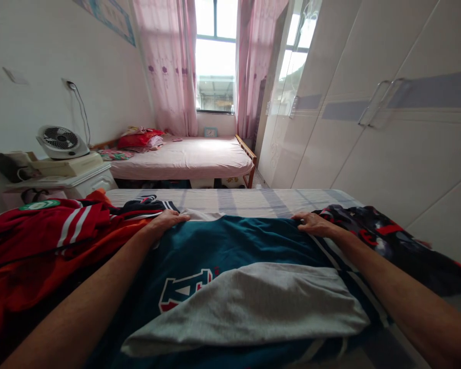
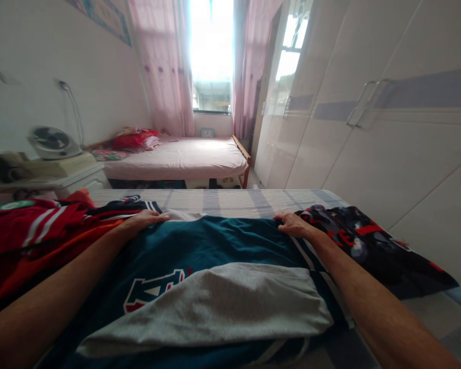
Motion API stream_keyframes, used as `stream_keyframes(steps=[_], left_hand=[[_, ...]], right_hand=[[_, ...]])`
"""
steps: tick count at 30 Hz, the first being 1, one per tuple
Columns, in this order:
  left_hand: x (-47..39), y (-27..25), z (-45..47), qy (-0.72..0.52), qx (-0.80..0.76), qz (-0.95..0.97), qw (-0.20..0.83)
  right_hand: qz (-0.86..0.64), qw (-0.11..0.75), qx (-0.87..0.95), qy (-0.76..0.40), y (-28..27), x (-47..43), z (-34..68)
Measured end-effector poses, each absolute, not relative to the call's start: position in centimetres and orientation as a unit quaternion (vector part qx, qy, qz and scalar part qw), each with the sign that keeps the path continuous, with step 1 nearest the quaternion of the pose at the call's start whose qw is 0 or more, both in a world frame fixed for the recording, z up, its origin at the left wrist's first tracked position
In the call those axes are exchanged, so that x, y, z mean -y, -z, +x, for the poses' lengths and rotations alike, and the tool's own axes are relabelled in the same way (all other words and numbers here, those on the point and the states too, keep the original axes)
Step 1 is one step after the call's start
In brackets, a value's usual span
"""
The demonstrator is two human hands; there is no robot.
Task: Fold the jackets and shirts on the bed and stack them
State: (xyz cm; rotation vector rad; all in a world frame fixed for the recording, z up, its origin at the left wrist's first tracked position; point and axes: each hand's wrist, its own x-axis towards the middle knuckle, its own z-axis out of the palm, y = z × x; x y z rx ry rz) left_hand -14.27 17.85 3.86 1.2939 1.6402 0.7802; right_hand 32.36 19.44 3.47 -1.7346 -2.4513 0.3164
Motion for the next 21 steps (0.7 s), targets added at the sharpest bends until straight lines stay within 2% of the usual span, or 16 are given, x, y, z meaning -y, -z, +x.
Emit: stream_keyframes(steps=[4, 10, 13, 16, 21], left_hand=[[-17.7, -5.0, -13.9, -0.391, -0.612, 0.516, 0.454], [-13.2, -8.5, -14.9, -0.468, -0.505, 0.588, 0.424], [-9.0, -8.0, -15.7, -0.379, -0.513, 0.666, 0.388], [-5.2, -5.8, -15.6, -0.252, -0.498, 0.751, 0.354], [-2.7, -3.4, -14.2, -0.205, -0.5, 0.811, 0.225]], right_hand=[[-0.602, 0.081, 0.791, -0.067, -3.5, -19.1, 32.3], [-0.602, 0.193, 0.771, 0.077, -4.1, -15.6, 33.2], [-0.592, 0.177, 0.775, 0.134, -3.4, -13.0, 33.8], [-0.578, 0.112, 0.799, 0.12, -2.1, -11.3, 34.1], [-0.591, 0.089, 0.792, 0.123, -1.8, -10.5, 34.0]])
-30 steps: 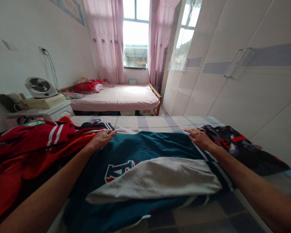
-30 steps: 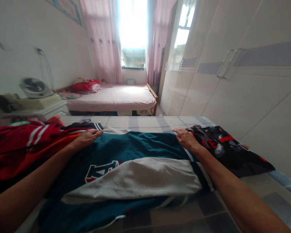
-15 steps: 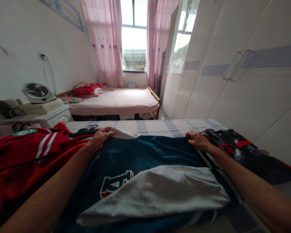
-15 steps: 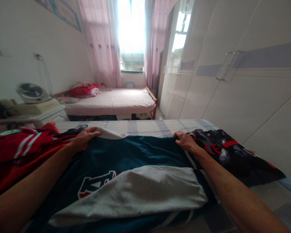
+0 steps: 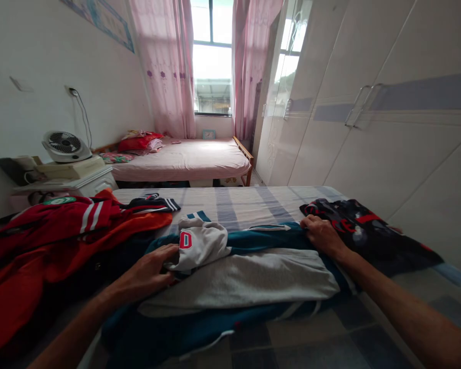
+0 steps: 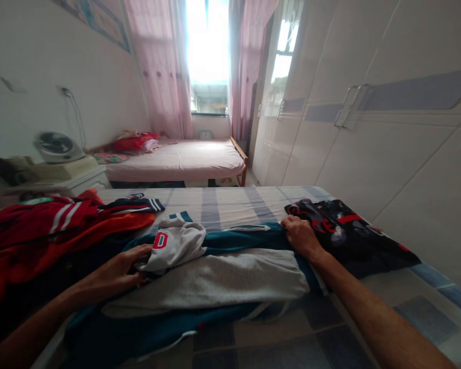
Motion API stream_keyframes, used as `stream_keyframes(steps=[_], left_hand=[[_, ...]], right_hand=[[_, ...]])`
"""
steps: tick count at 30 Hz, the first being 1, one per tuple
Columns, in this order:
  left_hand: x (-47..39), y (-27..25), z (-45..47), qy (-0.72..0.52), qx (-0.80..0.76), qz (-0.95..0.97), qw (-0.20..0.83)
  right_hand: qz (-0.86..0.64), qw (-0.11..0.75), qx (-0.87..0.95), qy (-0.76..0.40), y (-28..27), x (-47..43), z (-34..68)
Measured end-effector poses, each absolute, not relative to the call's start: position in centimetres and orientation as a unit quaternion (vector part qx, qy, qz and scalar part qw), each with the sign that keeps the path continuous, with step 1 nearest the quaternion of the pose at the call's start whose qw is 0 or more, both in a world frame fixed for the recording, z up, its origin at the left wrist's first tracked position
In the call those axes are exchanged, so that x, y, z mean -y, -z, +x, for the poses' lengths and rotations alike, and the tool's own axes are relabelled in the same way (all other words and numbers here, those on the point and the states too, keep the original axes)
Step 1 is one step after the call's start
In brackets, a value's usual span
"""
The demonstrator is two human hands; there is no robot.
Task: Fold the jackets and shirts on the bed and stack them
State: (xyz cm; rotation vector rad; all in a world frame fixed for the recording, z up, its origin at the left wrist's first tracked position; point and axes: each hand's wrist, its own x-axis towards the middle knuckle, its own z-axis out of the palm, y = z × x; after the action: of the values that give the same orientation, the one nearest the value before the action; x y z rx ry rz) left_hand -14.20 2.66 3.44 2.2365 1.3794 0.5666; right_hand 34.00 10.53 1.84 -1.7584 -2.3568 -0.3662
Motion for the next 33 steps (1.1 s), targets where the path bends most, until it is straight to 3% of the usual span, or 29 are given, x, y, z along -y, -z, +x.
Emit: stream_keyframes(steps=[7, 11, 17, 22, 33], left_hand=[[-3.6, -2.8, -13.2, -0.272, -0.541, 0.785, 0.133], [-2.5, -1.8, -12.1, -0.201, -0.55, 0.809, 0.052], [-2.1, -1.2, -11.6, -0.206, -0.538, 0.817, 0.014], [-2.2, -1.0, -11.9, -0.202, -0.529, 0.824, 0.004], [-2.0, -1.3, -11.9, -0.203, -0.527, 0.825, 0.027]], right_hand=[[-0.602, 0.079, 0.762, 0.227, -3.0, -9.7, 33.2], [-0.606, -0.009, 0.787, 0.115, -3.6, -10.4, 33.3], [-0.6, 0.147, 0.786, -0.022, -6.3, -12.9, 26.6], [-0.533, 0.13, 0.814, -0.191, -6.3, -15.7, 16.0], [-0.541, 0.123, 0.81, -0.188, -2.6, -20.7, 2.8]])
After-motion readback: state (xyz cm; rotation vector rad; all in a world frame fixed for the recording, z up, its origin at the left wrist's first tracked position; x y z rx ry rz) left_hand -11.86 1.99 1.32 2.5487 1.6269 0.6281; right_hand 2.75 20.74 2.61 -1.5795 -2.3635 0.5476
